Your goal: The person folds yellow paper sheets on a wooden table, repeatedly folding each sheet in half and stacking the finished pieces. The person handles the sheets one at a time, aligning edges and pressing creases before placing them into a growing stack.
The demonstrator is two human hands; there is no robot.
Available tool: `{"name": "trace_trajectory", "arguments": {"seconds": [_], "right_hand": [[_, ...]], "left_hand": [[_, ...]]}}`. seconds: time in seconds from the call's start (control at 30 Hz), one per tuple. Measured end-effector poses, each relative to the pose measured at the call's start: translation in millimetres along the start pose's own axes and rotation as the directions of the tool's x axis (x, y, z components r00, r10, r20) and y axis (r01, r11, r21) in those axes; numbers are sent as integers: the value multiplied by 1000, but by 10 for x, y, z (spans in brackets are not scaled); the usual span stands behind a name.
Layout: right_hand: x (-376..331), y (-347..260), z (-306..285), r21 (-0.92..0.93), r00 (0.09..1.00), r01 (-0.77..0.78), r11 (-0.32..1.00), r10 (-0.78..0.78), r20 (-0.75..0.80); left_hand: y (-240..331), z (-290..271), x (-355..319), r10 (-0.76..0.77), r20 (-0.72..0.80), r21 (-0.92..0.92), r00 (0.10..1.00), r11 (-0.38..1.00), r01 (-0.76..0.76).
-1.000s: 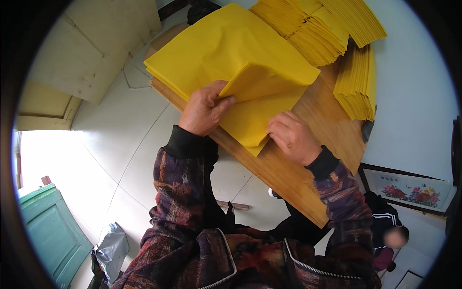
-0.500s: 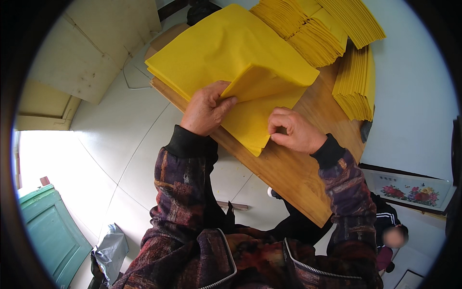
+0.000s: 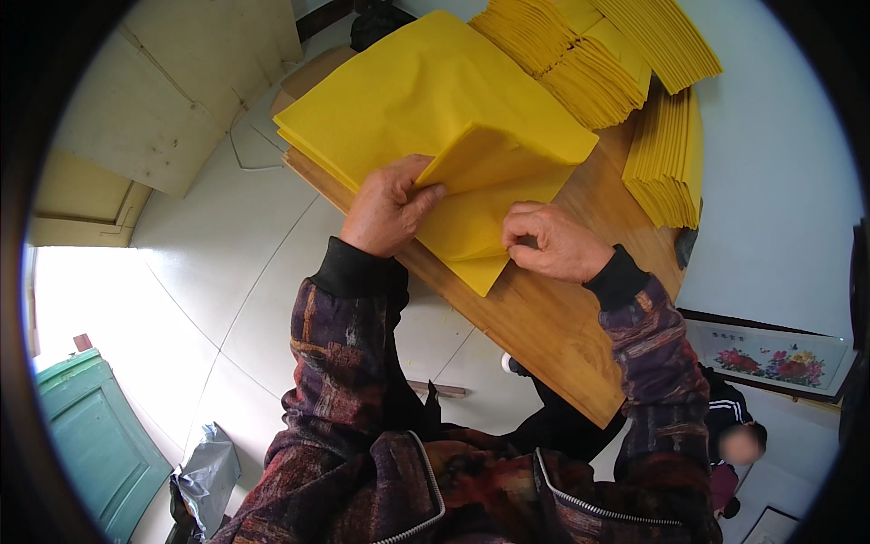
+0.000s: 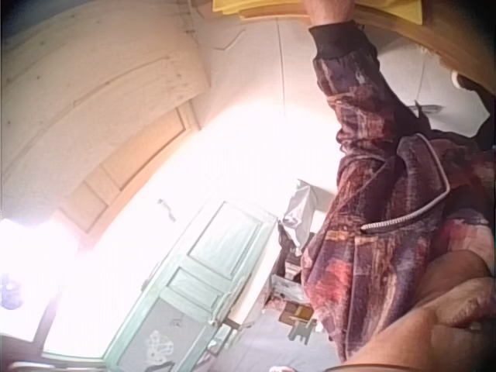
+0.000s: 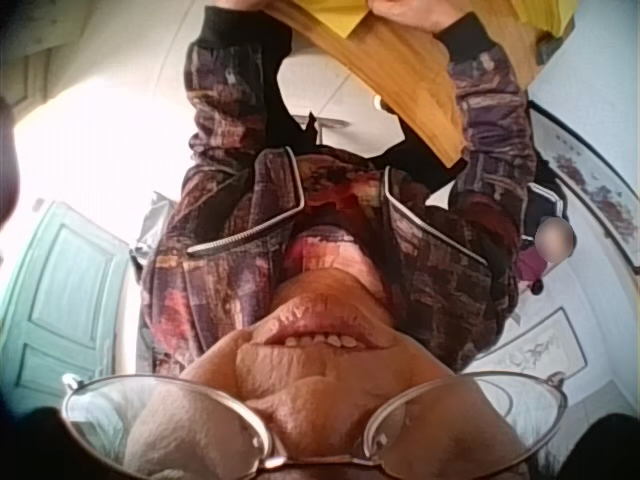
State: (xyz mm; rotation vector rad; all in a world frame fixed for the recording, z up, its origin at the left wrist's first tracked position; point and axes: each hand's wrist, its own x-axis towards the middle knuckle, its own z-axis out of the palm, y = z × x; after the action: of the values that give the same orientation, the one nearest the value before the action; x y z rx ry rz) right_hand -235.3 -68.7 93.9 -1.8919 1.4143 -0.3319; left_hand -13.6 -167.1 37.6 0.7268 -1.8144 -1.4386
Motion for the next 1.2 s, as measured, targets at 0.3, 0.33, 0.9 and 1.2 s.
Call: {"name": "trace_trajectory", "arguments": {"seconds": [0.3, 0.33, 0.9, 1.2], "right_hand": [[-5, 27, 17, -33, 1000, 10, 999, -11, -23], [-6, 27, 20, -34, 1000, 10, 999, -11, -24], [9, -89, -7, 1, 997, -65, 998, 65, -52], [244, -488, -297, -509, 842, 78, 857, -330, -427]], "left_hand": [[9, -26, 6, -56, 46, 76, 997, 996, 53], [12, -26, 7, -51, 43, 77, 998, 996, 47], [-3, 5, 4, 37, -1, 36, 999, 999, -37], [11, -24, -23, 17, 75, -218, 997, 976, 0]]}}
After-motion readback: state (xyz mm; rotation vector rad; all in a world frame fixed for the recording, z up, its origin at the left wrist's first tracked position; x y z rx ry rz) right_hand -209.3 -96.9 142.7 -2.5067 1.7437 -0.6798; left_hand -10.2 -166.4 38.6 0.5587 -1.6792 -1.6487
